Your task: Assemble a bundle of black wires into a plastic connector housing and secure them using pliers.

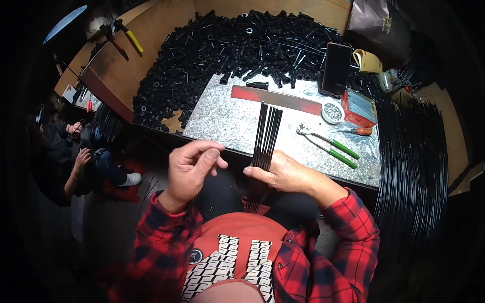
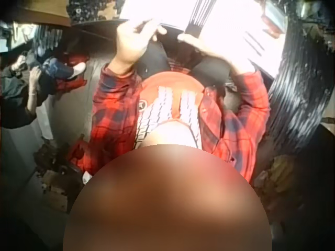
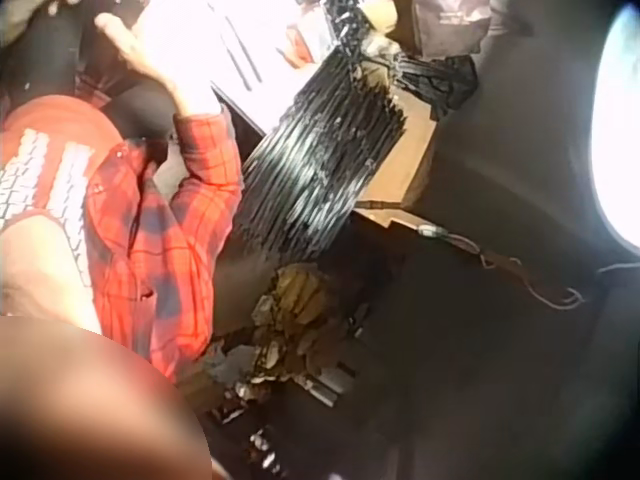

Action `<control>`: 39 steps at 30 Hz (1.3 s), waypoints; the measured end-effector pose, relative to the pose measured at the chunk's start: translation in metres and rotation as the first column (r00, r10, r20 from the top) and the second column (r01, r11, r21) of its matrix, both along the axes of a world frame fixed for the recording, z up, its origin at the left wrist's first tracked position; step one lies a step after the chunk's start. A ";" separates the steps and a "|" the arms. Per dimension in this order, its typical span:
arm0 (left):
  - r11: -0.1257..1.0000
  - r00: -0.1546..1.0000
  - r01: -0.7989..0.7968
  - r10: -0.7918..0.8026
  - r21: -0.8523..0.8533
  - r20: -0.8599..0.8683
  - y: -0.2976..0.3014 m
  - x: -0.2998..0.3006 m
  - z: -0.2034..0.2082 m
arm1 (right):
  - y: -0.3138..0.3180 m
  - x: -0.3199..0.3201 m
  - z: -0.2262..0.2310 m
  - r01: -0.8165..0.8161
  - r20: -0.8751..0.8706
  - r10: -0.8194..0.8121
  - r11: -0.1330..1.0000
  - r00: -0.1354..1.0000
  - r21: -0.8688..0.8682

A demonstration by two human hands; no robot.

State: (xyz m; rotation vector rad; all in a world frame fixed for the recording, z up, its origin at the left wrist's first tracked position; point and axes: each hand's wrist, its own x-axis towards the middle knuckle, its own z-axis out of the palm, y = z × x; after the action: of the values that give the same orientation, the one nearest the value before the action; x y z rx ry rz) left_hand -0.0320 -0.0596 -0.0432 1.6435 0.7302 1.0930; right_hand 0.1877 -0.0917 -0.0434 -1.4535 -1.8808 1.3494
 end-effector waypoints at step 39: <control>0.890 0.933 0.331 -0.359 0.315 0.035 0.017 0.036 0.046 | -0.009 -0.023 -0.070 0.529 -0.435 -0.502 0.846 0.747 -0.069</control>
State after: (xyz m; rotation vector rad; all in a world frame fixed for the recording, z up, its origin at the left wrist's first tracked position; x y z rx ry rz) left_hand 0.0040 -0.0423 0.0024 1.8801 0.1960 1.0467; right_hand 0.1648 -0.1008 -0.1135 -1.3557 -1.1046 1.1969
